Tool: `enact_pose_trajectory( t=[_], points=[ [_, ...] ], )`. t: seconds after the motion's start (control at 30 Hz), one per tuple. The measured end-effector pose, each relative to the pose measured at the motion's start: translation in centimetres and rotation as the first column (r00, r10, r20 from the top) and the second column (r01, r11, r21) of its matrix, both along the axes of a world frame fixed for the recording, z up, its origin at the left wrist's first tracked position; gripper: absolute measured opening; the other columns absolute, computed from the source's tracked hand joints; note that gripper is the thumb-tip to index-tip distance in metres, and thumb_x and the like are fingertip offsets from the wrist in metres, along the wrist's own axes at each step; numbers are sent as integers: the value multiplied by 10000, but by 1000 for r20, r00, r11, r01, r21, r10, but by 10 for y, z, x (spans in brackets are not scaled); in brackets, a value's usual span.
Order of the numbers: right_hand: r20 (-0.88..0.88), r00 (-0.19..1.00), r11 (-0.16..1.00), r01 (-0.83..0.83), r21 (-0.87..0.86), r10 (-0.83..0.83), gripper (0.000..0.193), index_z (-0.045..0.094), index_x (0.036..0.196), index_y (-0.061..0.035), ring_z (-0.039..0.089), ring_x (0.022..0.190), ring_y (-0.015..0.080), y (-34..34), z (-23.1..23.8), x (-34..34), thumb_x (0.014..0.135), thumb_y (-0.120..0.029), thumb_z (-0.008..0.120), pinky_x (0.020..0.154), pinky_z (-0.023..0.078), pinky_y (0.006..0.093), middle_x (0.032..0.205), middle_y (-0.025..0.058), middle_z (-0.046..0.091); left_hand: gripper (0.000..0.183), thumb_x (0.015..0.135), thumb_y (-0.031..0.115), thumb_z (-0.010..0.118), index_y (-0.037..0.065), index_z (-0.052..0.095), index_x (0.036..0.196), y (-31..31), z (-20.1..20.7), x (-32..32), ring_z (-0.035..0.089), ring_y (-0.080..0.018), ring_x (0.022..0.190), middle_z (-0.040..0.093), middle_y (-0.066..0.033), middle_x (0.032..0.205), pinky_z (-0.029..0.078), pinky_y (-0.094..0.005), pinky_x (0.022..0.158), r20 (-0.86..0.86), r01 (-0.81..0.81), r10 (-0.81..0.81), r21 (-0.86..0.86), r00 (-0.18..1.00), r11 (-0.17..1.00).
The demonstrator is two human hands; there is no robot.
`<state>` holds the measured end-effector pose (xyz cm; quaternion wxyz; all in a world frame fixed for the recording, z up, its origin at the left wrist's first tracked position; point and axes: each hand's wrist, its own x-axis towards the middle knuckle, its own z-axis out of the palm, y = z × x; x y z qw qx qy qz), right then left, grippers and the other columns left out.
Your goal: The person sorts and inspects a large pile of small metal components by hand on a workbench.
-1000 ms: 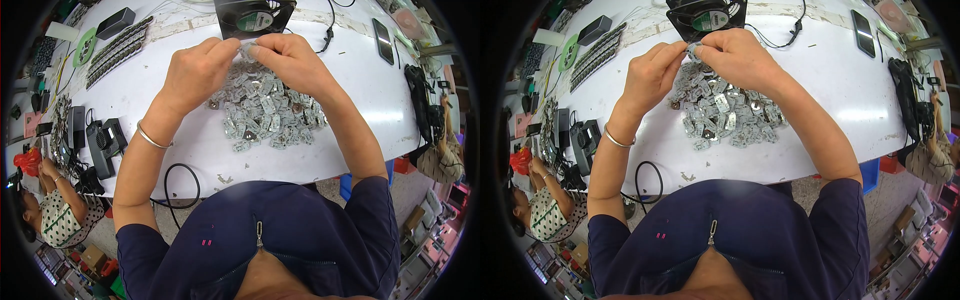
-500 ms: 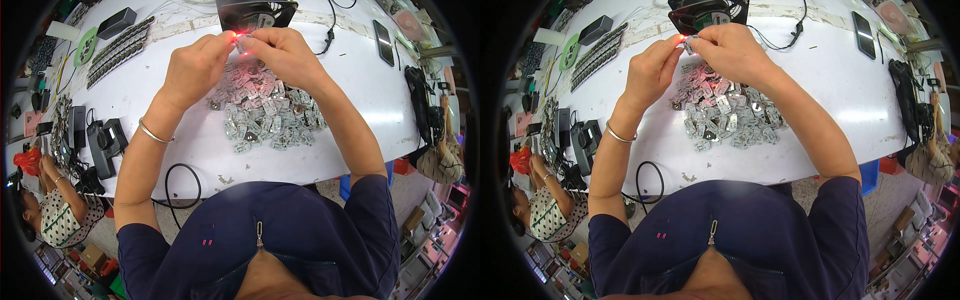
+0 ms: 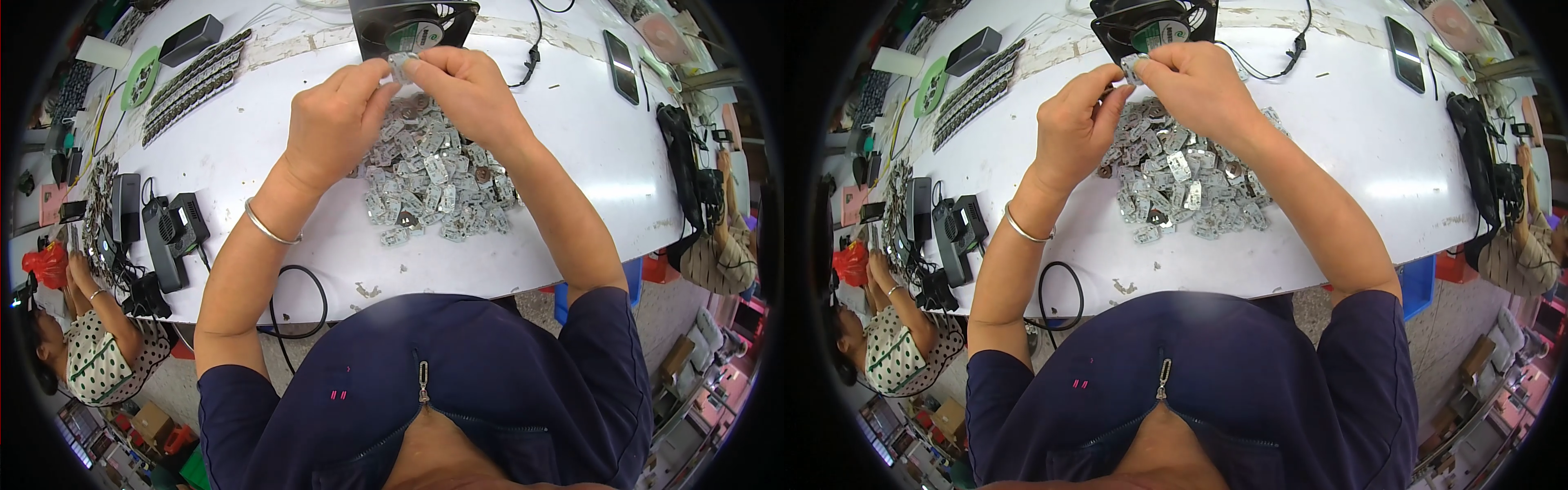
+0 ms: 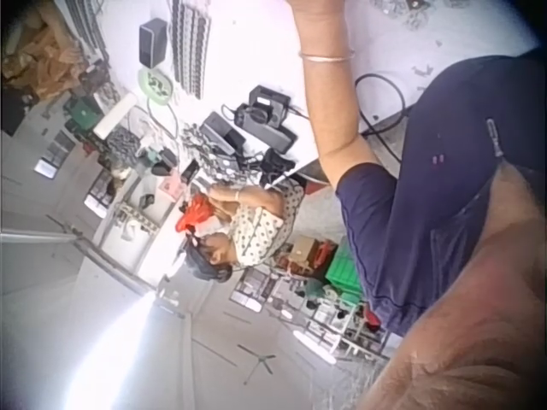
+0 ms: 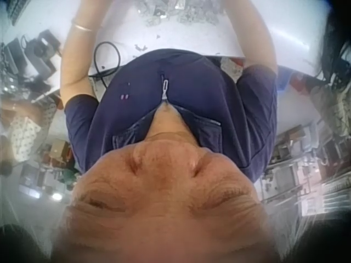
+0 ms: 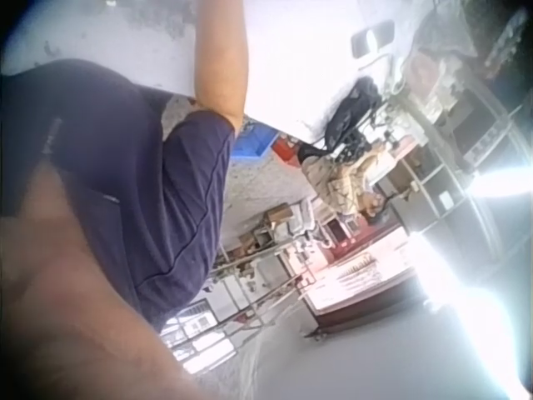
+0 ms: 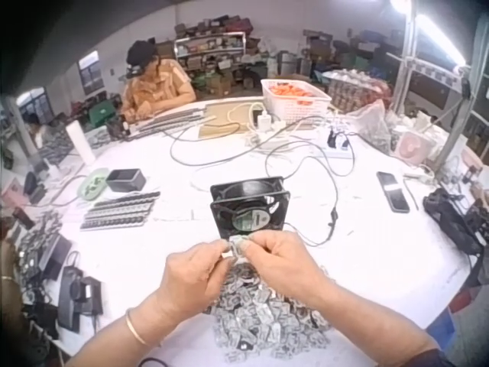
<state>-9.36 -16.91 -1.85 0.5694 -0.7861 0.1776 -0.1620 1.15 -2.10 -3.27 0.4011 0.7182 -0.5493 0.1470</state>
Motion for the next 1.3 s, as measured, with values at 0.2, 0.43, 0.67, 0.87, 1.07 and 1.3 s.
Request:
enact_pose_trajectory(
  t=[0.2,0.43,0.67,0.87,1.07,1.3],
  points=[
    [-100,993,978,-83,-191,64,249,638,745,14,519,577,189,3,7,-54,874,-197,610,560,431,342,612,84,552,160,840,123,685,46,666,979,1,16,-19,649,-300,678,675,-125,796,515,-368,602,-297,246,-188,170,936,954],
    [218,969,928,-29,-372,118,198,557,702,-26,535,651,320,5,-13,-66,854,-151,587,615,447,414,671,126,542,500,838,-39,557,35,513,1330,4,35,-24,615,-238,676,626,-149,750,480,-317,668,-561,442,-158,417,812,794],
    [241,944,941,-145,-307,224,203,585,700,-9,568,681,307,13,1,-58,850,-144,611,614,447,412,665,123,563,730,832,-86,517,69,289,1508,12,32,-32,515,-125,645,586,-82,788,449,-266,642,-616,453,-188,307,765,837],
    [232,922,932,-244,-267,308,202,617,708,-5,570,651,295,14,-6,-53,848,-150,625,617,450,403,655,131,583,809,817,-105,460,117,194,1549,17,53,-35,474,-64,642,562,-60,1051,393,-191,558,-866,516,-131,161,483,841],
    [150,950,959,-260,-110,275,232,599,669,0,576,625,318,16,-1,-48,848,-148,610,608,455,420,627,152,581,906,769,-108,413,164,83,1567,14,52,-38,433,-54,607,487,-81,1130,356,-188,502,-896,490,-161,70,414,869],
    [305,943,970,-65,-235,137,190,602,742,-11,585,653,346,22,1,-38,854,-165,588,624,465,423,700,169,600,897,738,-76,384,160,109,1558,7,49,-42,436,-69,604,468,-99,1140,366,-214,505,-933,322,-106,11,344,947]
  ],
)
